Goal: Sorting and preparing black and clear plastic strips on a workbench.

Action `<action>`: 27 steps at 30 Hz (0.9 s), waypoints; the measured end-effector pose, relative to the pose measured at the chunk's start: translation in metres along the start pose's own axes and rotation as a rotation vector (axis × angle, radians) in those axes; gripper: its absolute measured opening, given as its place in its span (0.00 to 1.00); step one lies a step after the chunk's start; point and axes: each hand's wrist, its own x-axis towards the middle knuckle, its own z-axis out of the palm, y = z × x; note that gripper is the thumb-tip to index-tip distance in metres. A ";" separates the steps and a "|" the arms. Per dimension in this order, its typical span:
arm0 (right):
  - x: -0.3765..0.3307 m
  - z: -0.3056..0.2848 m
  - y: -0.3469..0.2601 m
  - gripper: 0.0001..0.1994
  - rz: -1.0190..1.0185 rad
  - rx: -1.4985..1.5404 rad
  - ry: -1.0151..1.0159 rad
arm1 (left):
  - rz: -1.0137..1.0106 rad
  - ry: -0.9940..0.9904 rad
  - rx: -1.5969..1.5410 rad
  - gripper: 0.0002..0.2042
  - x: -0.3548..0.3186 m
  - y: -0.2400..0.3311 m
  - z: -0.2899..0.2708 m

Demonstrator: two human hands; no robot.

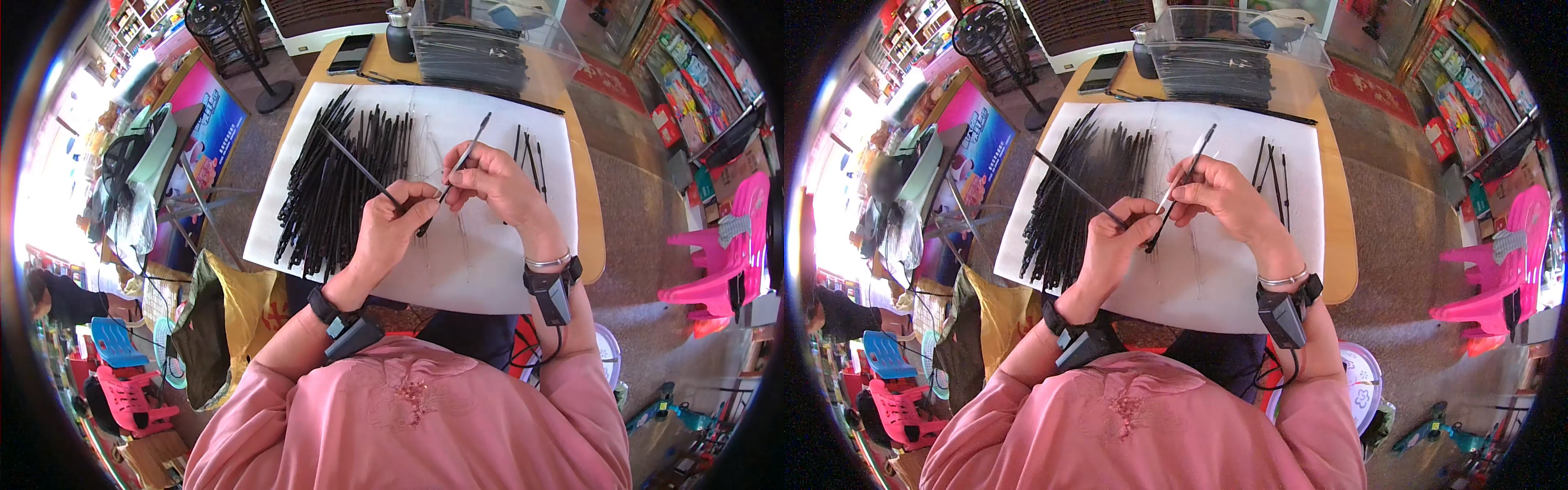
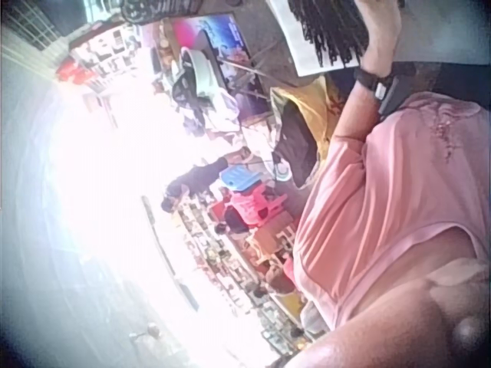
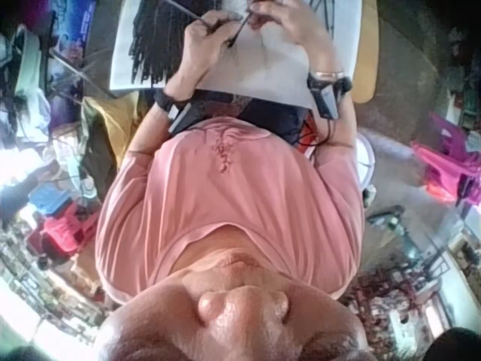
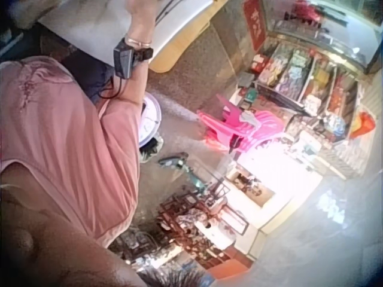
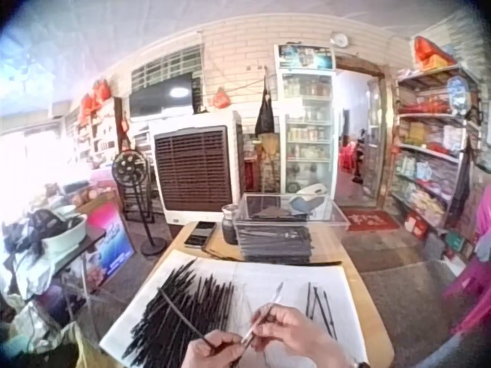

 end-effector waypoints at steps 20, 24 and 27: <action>0.011 0.017 0.025 0.13 -0.426 -0.788 0.356 | 0.094 0.126 0.359 0.11 0.000 -0.010 0.015; 0.008 0.018 0.013 0.12 -0.128 -0.397 0.288 | 0.126 0.104 0.329 0.10 -0.003 0.000 0.012; 0.002 0.025 0.004 0.12 -0.242 -0.280 0.312 | 0.125 0.054 0.395 0.10 -0.003 0.006 0.013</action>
